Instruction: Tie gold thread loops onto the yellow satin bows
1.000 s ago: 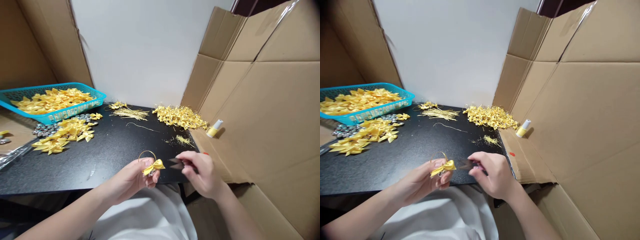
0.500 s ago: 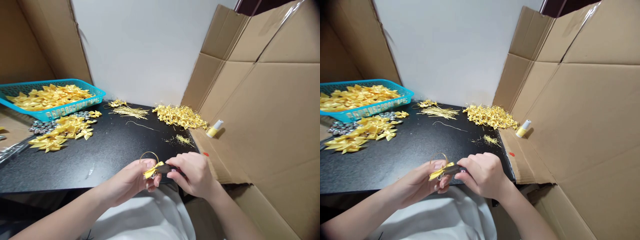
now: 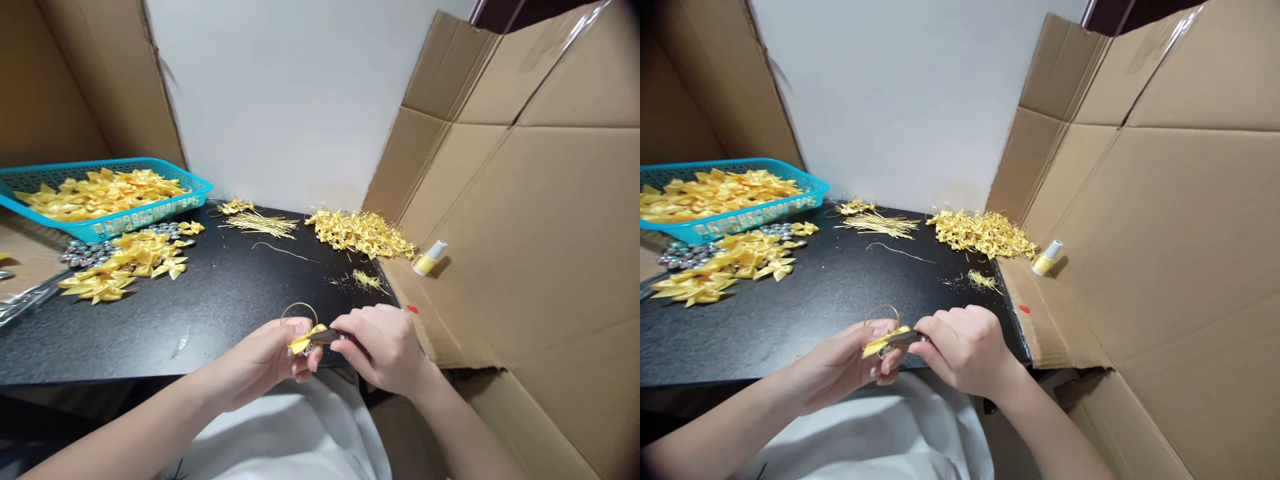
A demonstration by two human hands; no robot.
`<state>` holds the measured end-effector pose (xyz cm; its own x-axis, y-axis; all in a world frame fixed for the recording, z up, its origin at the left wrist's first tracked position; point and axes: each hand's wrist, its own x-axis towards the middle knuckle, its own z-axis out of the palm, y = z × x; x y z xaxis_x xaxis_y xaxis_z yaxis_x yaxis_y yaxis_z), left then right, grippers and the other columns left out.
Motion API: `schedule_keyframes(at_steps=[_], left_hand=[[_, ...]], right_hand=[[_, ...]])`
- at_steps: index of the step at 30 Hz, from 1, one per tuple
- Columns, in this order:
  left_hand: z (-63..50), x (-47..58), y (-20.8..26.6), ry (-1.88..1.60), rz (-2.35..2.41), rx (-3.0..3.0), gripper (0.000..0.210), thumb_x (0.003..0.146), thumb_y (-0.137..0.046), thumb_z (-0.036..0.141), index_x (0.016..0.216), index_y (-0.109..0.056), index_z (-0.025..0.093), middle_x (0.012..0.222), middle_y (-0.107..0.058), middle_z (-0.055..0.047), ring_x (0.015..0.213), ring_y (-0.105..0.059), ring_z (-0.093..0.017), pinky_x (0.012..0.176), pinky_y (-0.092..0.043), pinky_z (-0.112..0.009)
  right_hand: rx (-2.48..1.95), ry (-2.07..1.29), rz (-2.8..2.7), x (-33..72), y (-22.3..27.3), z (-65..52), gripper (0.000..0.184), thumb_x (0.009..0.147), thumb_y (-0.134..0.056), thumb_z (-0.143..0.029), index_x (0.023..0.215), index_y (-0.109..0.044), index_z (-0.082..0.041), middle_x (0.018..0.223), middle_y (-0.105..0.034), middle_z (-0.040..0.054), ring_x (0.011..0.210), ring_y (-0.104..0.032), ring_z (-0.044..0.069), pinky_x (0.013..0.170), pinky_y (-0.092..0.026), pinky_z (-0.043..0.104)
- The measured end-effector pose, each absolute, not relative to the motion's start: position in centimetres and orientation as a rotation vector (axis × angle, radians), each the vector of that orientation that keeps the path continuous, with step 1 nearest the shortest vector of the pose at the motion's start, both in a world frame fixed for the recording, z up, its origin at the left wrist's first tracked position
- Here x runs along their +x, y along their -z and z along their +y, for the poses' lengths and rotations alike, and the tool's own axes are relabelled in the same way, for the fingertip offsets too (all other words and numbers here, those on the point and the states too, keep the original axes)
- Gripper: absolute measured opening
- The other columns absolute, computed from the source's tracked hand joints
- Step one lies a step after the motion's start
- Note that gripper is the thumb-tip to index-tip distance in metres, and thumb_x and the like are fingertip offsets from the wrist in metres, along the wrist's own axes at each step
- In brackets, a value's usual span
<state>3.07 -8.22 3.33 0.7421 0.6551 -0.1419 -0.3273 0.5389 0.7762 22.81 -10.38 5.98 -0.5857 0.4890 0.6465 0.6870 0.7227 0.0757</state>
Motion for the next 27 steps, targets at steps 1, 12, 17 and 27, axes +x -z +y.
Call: schedule_keyframes(at_steps=[1,12,17,27], left_hand=[[-8.2,3.1,-3.3,-0.606,0.447,0.809,0.031,0.080,-0.063,0.040,0.065,-0.053,0.016,0.062,-0.055,-0.001,0.058,-0.043,-0.011,0.059,-0.037,-0.024],[-7.4,2.4,-2.8,-0.793,0.539,1.285,0.030,0.087,-0.054,0.041,0.072,-0.057,0.016,0.073,-0.057,-0.002,0.070,-0.047,-0.014,0.067,-0.037,-0.026],[-7.7,1.9,-3.0,-0.905,0.564,1.618,0.031,0.091,-0.047,0.039,0.070,-0.052,0.017,0.073,-0.050,0.000,0.070,-0.044,-0.014,0.066,-0.036,-0.025],[-7.9,2.1,-2.9,-0.960,0.774,1.712,0.030,0.091,-0.046,0.042,0.075,-0.053,0.017,0.080,-0.055,-0.003,0.075,-0.048,-0.015,0.067,-0.038,-0.025]], right_hand=[[-0.887,0.416,-2.318,22.8,-5.9,-10.4,0.027,0.097,-0.041,-0.034,0.086,-0.059,-0.017,0.063,-0.061,-0.0005,0.052,-0.047,0.011,0.054,-0.027,0.028],[-0.925,0.278,-2.224,23.3,-5.4,-10.5,0.024,0.096,-0.042,-0.033,0.090,-0.057,-0.016,0.063,-0.060,-0.0002,0.053,-0.050,0.011,0.054,-0.030,0.025],[-0.973,0.355,-2.212,23.0,-5.1,-10.4,0.023,0.096,-0.043,-0.033,0.092,-0.058,-0.016,0.064,-0.061,0.0003,0.054,-0.051,0.011,0.055,-0.030,0.026],[-0.998,0.646,-2.198,22.4,-4.4,-10.6,0.021,0.095,-0.044,-0.030,0.095,-0.058,-0.014,0.063,-0.060,0.0009,0.055,-0.048,0.013,0.055,-0.025,0.029]])
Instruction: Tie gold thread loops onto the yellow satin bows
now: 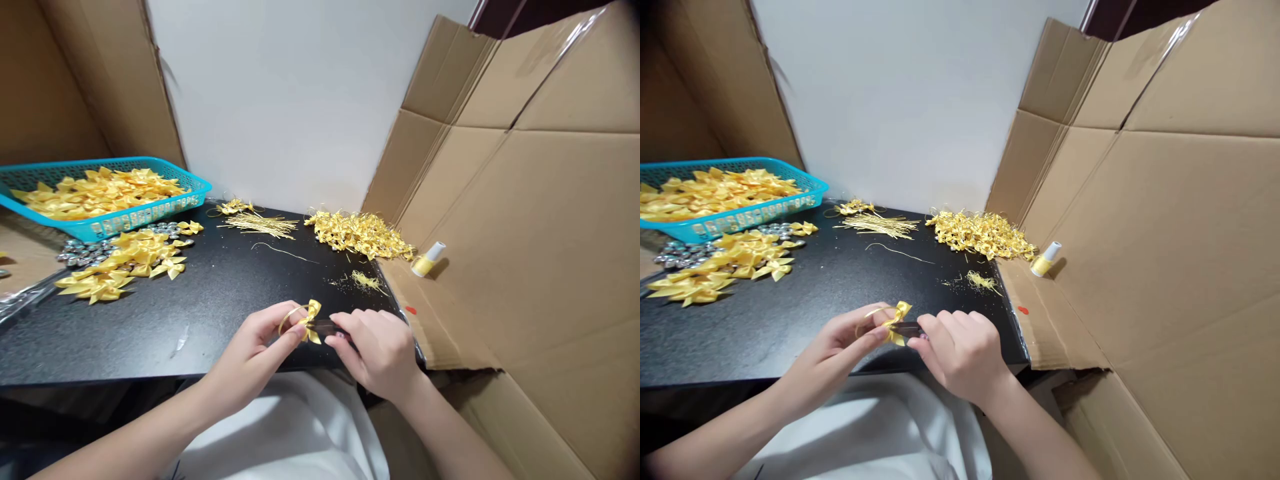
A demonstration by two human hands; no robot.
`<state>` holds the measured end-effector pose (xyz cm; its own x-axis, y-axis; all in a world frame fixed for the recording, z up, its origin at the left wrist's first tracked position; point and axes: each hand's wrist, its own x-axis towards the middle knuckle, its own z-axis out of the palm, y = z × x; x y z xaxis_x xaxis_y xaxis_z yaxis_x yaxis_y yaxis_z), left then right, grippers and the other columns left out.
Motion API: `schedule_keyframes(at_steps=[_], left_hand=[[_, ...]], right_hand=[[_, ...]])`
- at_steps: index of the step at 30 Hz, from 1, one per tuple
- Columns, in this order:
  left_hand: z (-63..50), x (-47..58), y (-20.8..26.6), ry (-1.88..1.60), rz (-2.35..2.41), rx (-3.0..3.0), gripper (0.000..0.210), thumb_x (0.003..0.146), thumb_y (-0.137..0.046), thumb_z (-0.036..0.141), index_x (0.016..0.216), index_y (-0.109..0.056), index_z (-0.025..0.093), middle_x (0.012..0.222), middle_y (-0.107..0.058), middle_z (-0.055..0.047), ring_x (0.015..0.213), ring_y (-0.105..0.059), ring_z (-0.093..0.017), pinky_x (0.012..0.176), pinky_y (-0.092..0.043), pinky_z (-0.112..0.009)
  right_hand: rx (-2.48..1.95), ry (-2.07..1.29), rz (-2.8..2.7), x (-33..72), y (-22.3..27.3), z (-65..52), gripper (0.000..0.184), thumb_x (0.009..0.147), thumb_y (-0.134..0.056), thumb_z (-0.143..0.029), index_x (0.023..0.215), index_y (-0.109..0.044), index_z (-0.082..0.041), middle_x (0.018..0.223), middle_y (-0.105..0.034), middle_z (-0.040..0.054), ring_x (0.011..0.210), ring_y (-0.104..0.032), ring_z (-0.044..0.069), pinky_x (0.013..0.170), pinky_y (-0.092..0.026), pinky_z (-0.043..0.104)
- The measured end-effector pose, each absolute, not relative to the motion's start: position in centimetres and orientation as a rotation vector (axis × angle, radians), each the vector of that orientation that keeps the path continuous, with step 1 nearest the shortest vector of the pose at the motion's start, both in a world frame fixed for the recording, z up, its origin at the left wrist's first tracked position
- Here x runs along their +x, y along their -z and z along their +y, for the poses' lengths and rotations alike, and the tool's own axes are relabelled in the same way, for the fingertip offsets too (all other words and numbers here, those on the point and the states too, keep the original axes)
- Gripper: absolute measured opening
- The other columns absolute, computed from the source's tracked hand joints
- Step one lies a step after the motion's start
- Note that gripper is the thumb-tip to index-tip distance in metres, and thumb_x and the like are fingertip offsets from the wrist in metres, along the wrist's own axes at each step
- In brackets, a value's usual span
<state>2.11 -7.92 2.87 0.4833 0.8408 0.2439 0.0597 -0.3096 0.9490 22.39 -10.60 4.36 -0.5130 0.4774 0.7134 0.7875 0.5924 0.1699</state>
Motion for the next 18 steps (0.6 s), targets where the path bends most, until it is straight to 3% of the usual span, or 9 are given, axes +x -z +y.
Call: schedule_keyframes(at_steps=[18], left_hand=[[-8.02,2.58,-2.95,-1.012,0.866,1.712,0.034,0.089,-0.048,0.042,0.068,-0.052,0.016,0.073,-0.054,-0.001,0.069,-0.046,-0.014,0.063,-0.037,-0.024]], right_hand=[[-1.042,0.744,-2.151,21.79,-3.41,-10.49,0.018,0.094,-0.048,-0.028,0.097,-0.059,-0.014,0.062,-0.059,0.0008,0.053,-0.046,0.013,0.055,-0.025,0.030]])
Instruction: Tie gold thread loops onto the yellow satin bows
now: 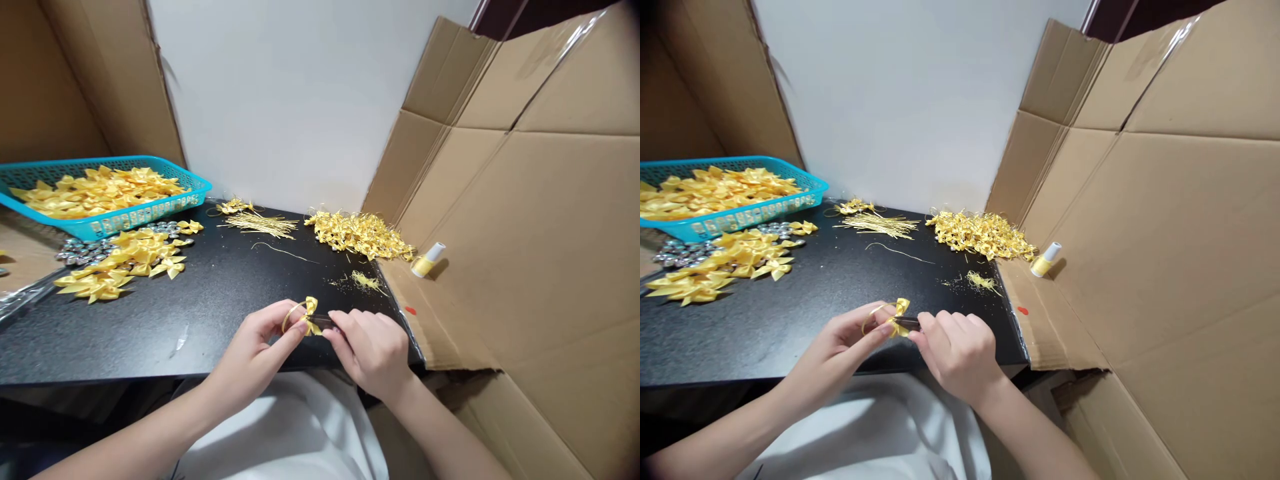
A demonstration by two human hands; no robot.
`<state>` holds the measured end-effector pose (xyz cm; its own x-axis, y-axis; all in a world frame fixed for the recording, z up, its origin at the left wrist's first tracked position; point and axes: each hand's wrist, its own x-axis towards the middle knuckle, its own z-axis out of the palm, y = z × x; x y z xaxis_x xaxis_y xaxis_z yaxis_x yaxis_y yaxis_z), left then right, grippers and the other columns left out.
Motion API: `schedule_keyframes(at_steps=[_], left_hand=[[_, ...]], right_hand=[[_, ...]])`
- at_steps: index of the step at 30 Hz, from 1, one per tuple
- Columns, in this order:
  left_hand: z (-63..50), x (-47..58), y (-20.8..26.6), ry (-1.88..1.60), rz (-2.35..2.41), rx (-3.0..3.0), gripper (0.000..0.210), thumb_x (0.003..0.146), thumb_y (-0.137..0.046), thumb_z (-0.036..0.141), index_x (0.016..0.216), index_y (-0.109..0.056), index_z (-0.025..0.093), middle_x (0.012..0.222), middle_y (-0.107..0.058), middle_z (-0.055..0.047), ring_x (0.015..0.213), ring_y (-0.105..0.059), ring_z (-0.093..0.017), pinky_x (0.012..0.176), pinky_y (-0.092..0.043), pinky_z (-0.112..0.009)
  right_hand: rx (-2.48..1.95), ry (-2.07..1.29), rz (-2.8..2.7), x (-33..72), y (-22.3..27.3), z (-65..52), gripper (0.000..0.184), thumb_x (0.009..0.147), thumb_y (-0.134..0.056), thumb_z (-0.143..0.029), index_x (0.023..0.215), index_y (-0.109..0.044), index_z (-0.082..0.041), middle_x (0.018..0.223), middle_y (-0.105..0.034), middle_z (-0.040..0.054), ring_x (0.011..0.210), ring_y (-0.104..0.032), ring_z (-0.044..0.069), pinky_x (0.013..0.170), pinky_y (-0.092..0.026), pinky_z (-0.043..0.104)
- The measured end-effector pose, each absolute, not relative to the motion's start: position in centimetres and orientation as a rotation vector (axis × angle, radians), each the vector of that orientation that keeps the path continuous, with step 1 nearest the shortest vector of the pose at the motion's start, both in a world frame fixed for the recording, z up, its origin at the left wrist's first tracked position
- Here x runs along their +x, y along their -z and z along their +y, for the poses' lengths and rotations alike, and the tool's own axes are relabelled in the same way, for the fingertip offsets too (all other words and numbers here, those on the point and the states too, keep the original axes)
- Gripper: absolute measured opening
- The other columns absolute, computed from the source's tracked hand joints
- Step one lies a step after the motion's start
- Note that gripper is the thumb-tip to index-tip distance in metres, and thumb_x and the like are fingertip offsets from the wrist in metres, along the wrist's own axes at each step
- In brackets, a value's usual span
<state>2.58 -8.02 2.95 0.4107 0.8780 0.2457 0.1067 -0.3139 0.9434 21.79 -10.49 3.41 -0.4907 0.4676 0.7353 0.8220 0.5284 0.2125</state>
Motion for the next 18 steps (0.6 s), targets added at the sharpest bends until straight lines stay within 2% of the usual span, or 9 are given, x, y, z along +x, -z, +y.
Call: schedule_keyframes(at_steps=[4,10,13,18], left_hand=[[-7.78,2.79,-2.77,-1.021,0.877,1.677,0.033,0.089,-0.050,0.042,0.068,-0.052,0.016,0.071,-0.051,0.000,0.068,-0.044,-0.013,0.062,-0.037,-0.023],[-7.53,2.80,-2.55,-1.045,0.825,1.715,0.031,0.090,-0.050,0.037,0.068,-0.053,0.016,0.072,-0.052,-0.001,0.069,-0.045,-0.013,0.064,-0.038,-0.023],[-7.42,2.56,-2.29,-1.052,0.758,1.795,0.027,0.091,-0.049,0.033,0.072,-0.057,0.016,0.080,-0.058,-0.004,0.074,-0.050,-0.014,0.068,-0.040,-0.024],[-7.35,2.26,-2.17,-1.074,0.706,1.902,0.022,0.092,-0.047,0.029,0.080,-0.061,0.017,0.086,-0.061,-0.005,0.077,-0.052,-0.015,0.070,-0.040,-0.025]], right_hand=[[-1.074,0.614,-2.113,21.93,-3.14,-10.04,0.017,0.094,-0.046,-0.026,0.092,-0.060,-0.015,0.063,-0.061,0.0010,0.053,-0.051,0.012,0.054,-0.029,0.028],[-1.193,0.013,-1.914,22.39,-3.04,-9.79,0.017,0.092,-0.049,-0.030,0.094,-0.060,-0.017,0.075,-0.068,0.0028,0.060,-0.062,0.011,0.055,-0.045,0.019],[-1.187,-0.164,-1.884,22.41,-2.98,-9.91,0.017,0.091,-0.049,-0.031,0.093,-0.060,-0.018,0.076,-0.068,0.0024,0.058,-0.061,0.011,0.052,-0.046,0.018],[-1.130,-0.166,-1.901,22.22,-3.02,-10.19,0.018,0.091,-0.050,-0.032,0.093,-0.060,-0.017,0.072,-0.066,0.0018,0.056,-0.058,0.009,0.053,-0.045,0.018]])
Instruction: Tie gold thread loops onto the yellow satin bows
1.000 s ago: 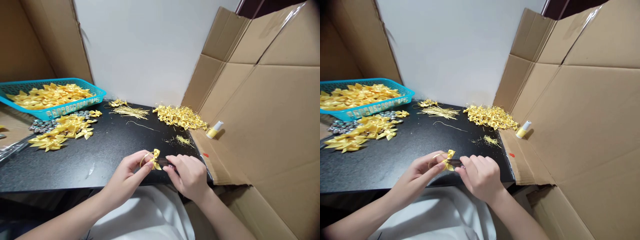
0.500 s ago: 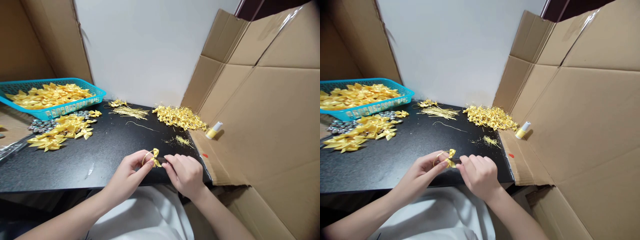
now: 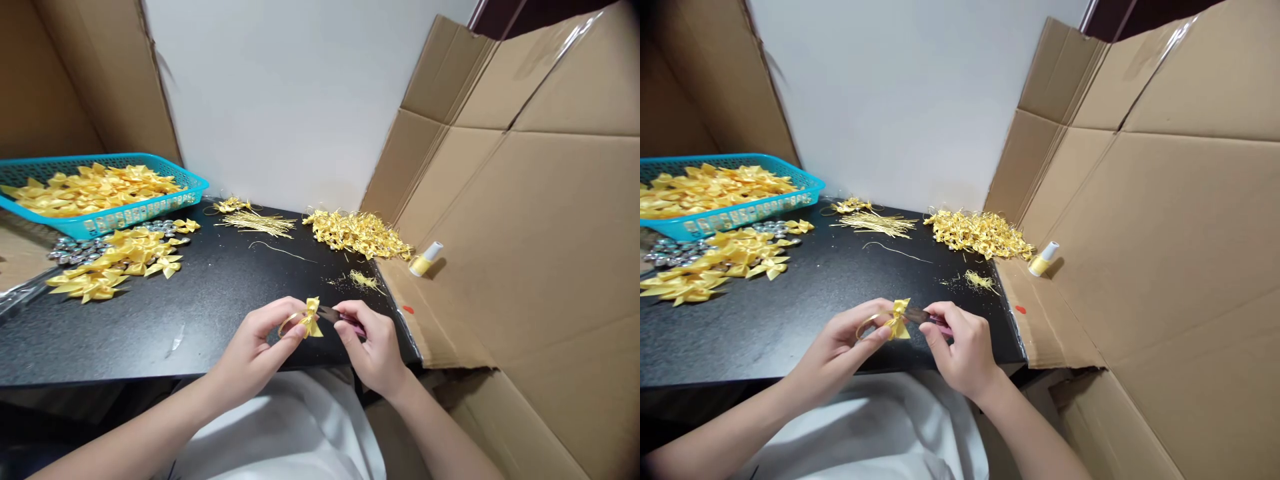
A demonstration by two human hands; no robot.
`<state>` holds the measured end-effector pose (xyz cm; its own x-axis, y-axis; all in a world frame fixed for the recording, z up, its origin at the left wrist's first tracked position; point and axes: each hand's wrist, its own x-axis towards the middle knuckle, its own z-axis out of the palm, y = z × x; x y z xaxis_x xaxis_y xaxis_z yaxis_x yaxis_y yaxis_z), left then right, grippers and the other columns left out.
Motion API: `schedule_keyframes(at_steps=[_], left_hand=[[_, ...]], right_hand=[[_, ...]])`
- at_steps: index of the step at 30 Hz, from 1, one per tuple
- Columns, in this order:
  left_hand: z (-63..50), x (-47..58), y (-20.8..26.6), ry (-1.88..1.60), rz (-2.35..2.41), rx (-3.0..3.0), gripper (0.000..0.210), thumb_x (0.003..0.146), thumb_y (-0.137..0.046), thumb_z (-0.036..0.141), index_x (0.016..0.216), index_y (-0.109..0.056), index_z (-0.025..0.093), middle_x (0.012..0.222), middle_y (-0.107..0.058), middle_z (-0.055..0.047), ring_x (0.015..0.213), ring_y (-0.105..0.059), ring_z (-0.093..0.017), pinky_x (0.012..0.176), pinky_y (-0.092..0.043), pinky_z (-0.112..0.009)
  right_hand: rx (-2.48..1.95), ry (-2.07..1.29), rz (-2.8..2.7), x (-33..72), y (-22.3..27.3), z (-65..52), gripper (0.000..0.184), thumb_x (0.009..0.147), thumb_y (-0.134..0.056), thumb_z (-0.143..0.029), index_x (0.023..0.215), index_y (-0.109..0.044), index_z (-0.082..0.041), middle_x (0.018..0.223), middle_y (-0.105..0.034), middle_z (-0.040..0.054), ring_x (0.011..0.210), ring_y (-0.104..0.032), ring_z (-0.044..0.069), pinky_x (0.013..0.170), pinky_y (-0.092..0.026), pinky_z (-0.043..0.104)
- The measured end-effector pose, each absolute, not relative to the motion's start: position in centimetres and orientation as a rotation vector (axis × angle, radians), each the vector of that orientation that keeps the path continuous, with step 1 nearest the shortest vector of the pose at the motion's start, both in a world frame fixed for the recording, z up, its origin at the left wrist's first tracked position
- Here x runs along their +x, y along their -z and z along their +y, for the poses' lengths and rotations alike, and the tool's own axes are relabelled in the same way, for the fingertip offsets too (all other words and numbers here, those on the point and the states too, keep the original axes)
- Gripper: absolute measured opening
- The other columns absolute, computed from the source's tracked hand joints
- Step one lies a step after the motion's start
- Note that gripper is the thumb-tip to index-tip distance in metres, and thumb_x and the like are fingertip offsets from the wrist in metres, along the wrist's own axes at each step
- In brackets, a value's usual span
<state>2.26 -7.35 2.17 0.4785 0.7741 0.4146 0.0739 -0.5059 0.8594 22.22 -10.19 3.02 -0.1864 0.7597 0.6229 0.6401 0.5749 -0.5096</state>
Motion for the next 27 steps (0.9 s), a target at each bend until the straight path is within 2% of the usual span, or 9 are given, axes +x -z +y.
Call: schedule_keyframes(at_steps=[15,21,24,27], left_hand=[[-7.2,2.2,-2.2,-1.053,0.707,2.010,0.020,0.092,-0.048,0.027,0.077,-0.059,0.018,0.087,-0.061,-0.005,0.081,-0.055,-0.016,0.072,-0.042,-0.025],[-7.1,2.5,-2.4,-0.983,0.752,1.925,0.022,0.092,-0.048,0.029,0.079,-0.060,0.017,0.084,-0.061,-0.003,0.076,-0.053,-0.015,0.070,-0.040,-0.024],[-6.9,2.5,-2.4,-0.952,0.784,1.828,0.025,0.091,-0.048,0.033,0.076,-0.059,0.017,0.082,-0.060,-0.003,0.076,-0.052,-0.015,0.070,-0.040,-0.025],[-6.7,2.5,-2.2,-0.921,0.799,1.693,0.028,0.090,-0.047,0.037,0.072,-0.055,0.017,0.080,-0.058,-0.003,0.076,-0.050,-0.016,0.071,-0.040,-0.025]], right_hand=[[-1.181,-0.270,-1.945,22.0,-3.8,-10.3,0.021,0.091,-0.048,-0.033,0.086,-0.061,-0.017,0.064,-0.061,-0.0009,0.050,-0.050,0.008,0.049,-0.037,0.019],[-1.251,-0.350,-1.863,22.3,-3.0,-9.9,0.022,0.091,-0.048,-0.035,0.086,-0.061,-0.017,0.060,-0.056,-0.0023,0.049,-0.049,0.009,0.048,-0.035,0.019],[-1.377,-0.256,-1.737,25.0,-2.7,-8.8,0.028,0.092,-0.046,-0.040,0.095,-0.061,-0.017,0.063,-0.060,-0.0002,0.052,-0.053,0.012,0.049,-0.038,0.021],[-1.658,0.032,-1.585,30.3,-2.0,-7.1,0.036,0.090,-0.044,-0.047,0.097,-0.061,-0.016,0.073,-0.066,0.0063,0.062,-0.059,0.018,0.057,-0.043,0.027]])
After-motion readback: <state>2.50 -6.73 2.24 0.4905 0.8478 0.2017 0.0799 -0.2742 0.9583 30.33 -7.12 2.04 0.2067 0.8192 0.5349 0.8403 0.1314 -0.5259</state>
